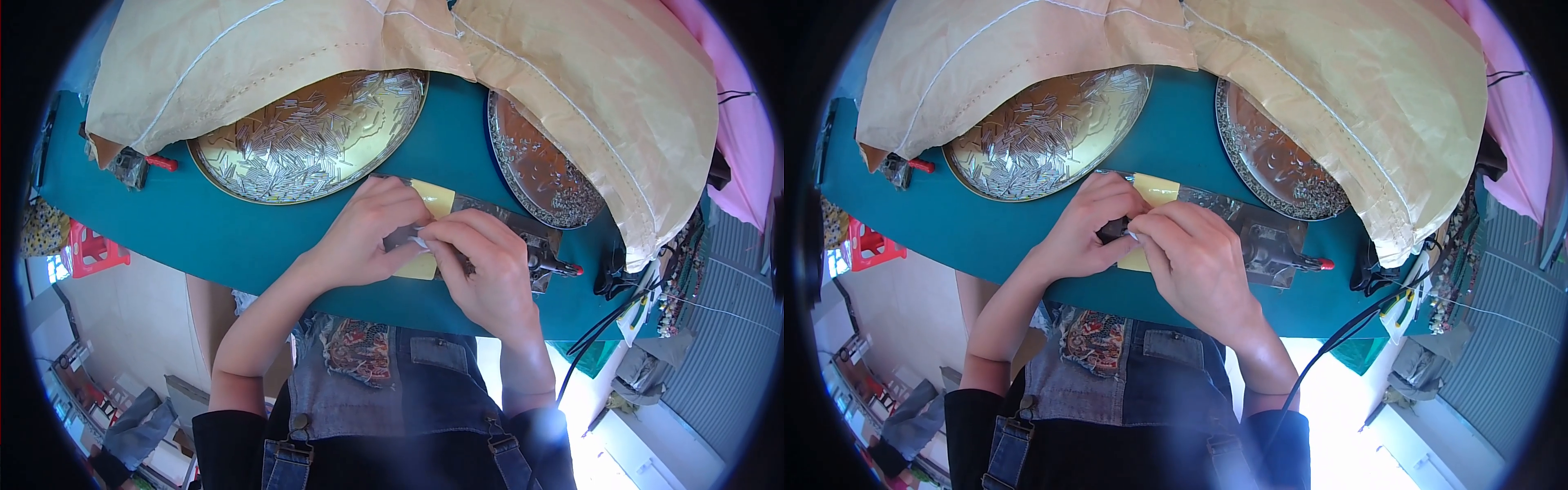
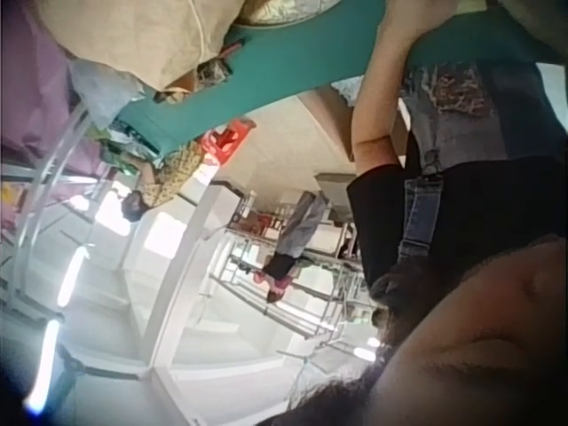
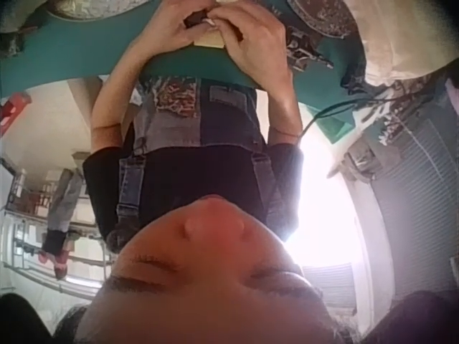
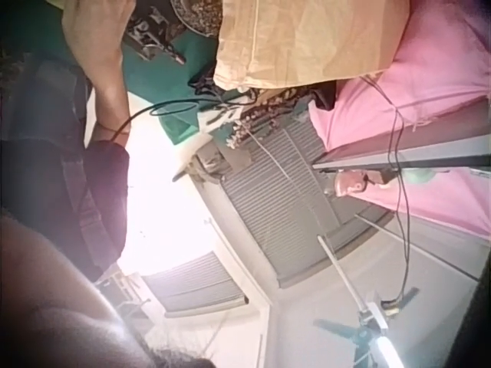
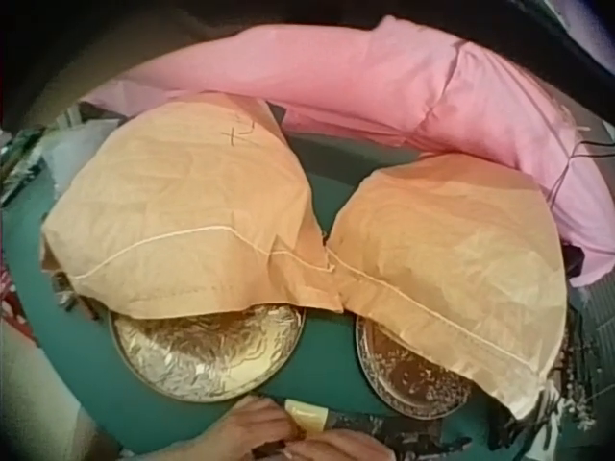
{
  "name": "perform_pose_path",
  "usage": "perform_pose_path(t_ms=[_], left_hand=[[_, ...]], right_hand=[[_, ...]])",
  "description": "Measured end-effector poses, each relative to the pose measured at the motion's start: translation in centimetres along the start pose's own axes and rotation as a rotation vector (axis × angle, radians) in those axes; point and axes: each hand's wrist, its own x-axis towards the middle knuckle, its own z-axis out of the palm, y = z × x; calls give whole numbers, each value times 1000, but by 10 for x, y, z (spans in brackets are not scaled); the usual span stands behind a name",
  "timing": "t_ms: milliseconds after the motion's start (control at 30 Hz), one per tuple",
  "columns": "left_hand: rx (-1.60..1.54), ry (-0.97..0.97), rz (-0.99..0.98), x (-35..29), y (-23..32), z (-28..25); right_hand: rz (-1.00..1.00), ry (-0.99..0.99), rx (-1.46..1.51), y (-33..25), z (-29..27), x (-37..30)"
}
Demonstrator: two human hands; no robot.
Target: Attaching plastic components to small base units using a handheld heating tool at a factory workbench.
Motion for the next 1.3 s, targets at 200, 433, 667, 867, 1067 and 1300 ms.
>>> perform_pose_path(t_ms=[200, 433, 667, 867, 1067, 1300], left_hand=[[-9, 1, 8, 0, 1, 0], [3, 14, 12, 0, 1, -1], [14, -30, -12, -1, 1, -3], [0, -6, 3, 1, 0, 1], [10, -10, 1, 1, 1, -1], [16, -35, -22, 0, 2, -4]], right_hand=[[45, 64, -41, -3, 3, -5], [184, 168, 40, -5, 15, -15], [105, 191, -15, 0, 19, -20], [-33, 205, -135, 6, 21, -27], [-39, 233, -229, 4, 23, -30], [45, 289, -241, 3, 32, -34]])
